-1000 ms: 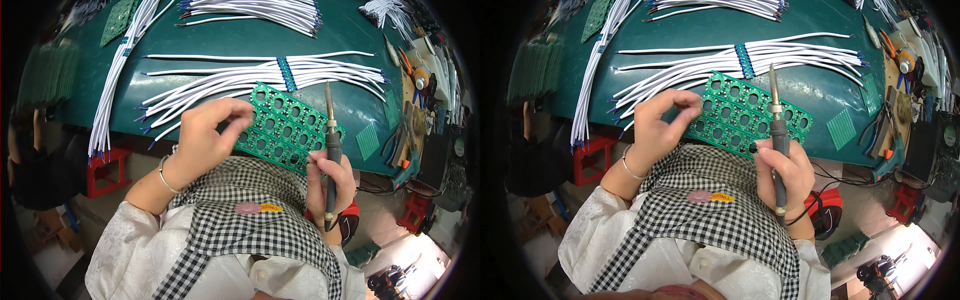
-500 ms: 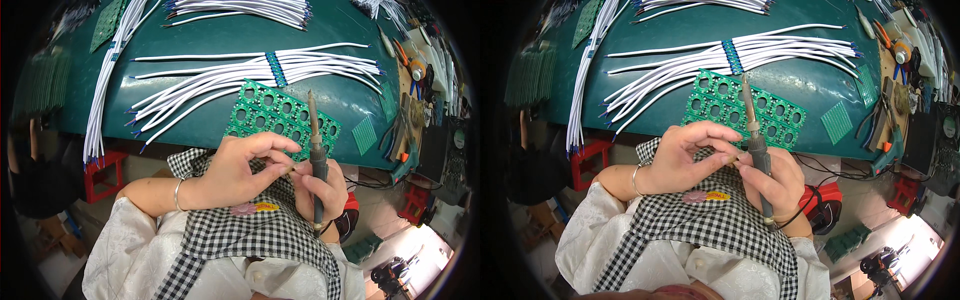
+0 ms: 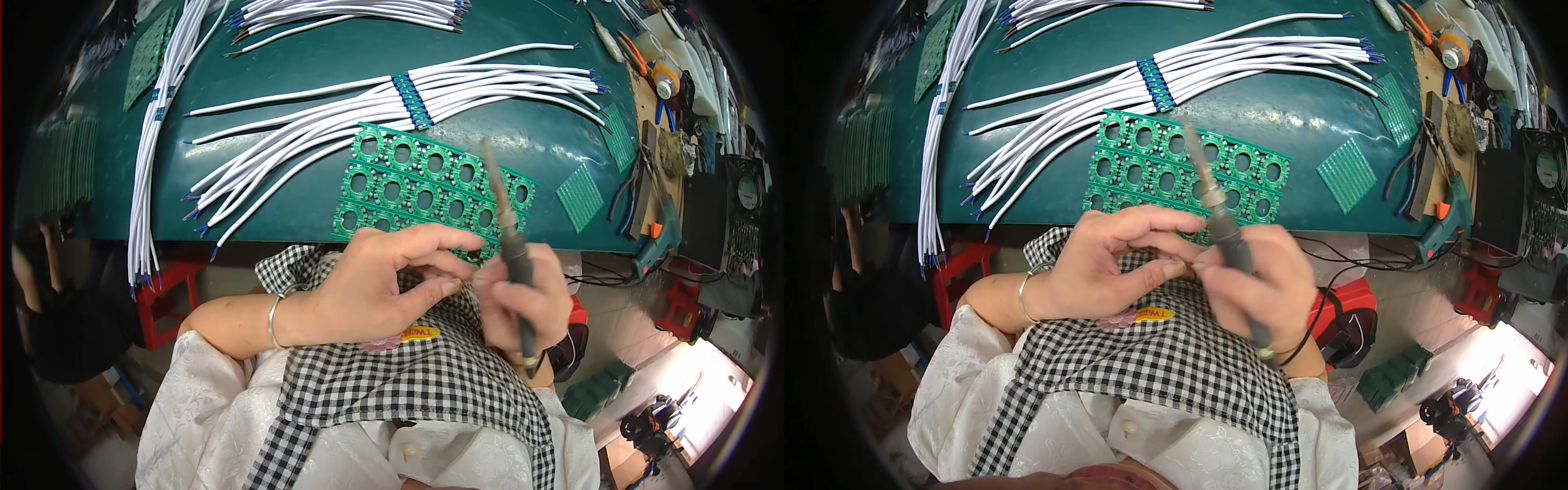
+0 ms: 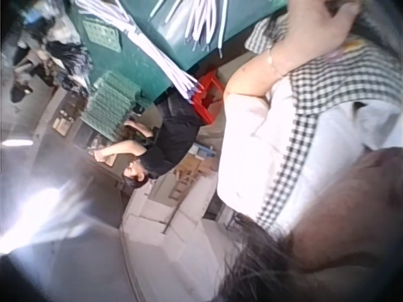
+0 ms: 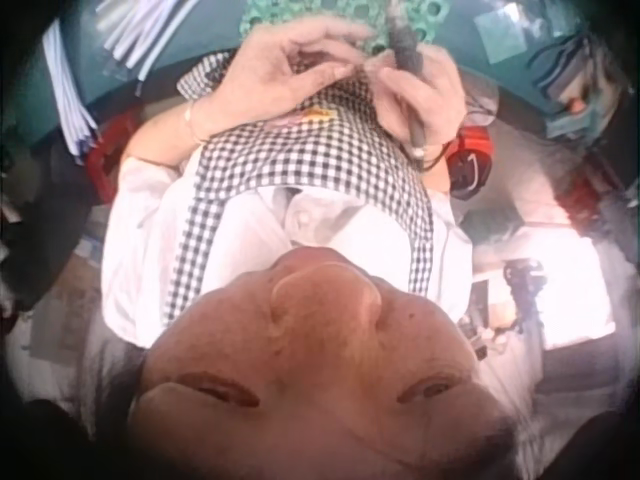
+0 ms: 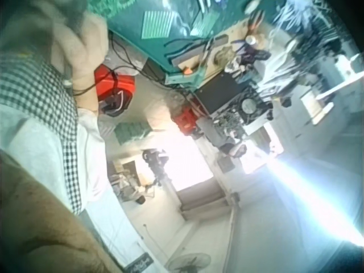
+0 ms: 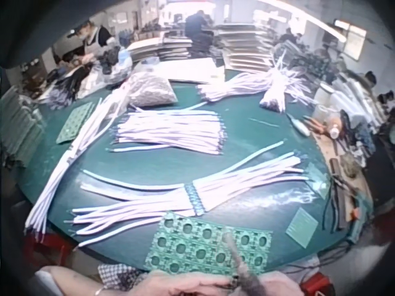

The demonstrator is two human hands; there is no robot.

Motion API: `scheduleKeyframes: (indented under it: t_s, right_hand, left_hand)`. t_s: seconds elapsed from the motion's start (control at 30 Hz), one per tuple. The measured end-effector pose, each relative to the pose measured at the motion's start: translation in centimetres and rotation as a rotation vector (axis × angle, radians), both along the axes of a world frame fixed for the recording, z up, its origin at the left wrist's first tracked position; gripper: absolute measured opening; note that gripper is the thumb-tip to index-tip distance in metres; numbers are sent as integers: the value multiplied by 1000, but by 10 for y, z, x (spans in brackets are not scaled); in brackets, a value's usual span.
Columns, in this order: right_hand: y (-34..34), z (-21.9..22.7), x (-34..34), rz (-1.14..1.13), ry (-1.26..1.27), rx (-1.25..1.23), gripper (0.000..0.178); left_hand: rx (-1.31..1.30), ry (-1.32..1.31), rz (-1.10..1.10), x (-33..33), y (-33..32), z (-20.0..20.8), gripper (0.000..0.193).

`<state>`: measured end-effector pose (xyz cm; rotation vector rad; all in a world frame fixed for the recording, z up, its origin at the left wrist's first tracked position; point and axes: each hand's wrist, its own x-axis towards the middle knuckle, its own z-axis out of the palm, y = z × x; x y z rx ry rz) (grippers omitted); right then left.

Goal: The person solders connections on a circuit board using a soldering iron, holding and rotating the board by hand to touch the iron tip to multiple points.

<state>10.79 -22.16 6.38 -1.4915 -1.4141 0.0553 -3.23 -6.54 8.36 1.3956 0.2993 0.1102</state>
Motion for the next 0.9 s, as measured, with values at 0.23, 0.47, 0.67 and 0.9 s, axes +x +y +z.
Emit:
scheduleKeyframes:
  t_s: [0.23,0.47,0.67,0.9]
  right_hand:
    - [-24,1,23,-465,309,89,34]
    - [-24,-7,28,-488,197,52,28]
    - [-20,-12,38,-510,207,2,22]
    - [-2,-1,39,-496,211,91,23]
  left_hand:
    - [963,-220,19,52,45,-3,33]
    - [1273,-132,-218,110,37,-30,52]
    - [898,52,-308,115,33,-12,41]
    - [753,-32,-242,108,41,16,39]
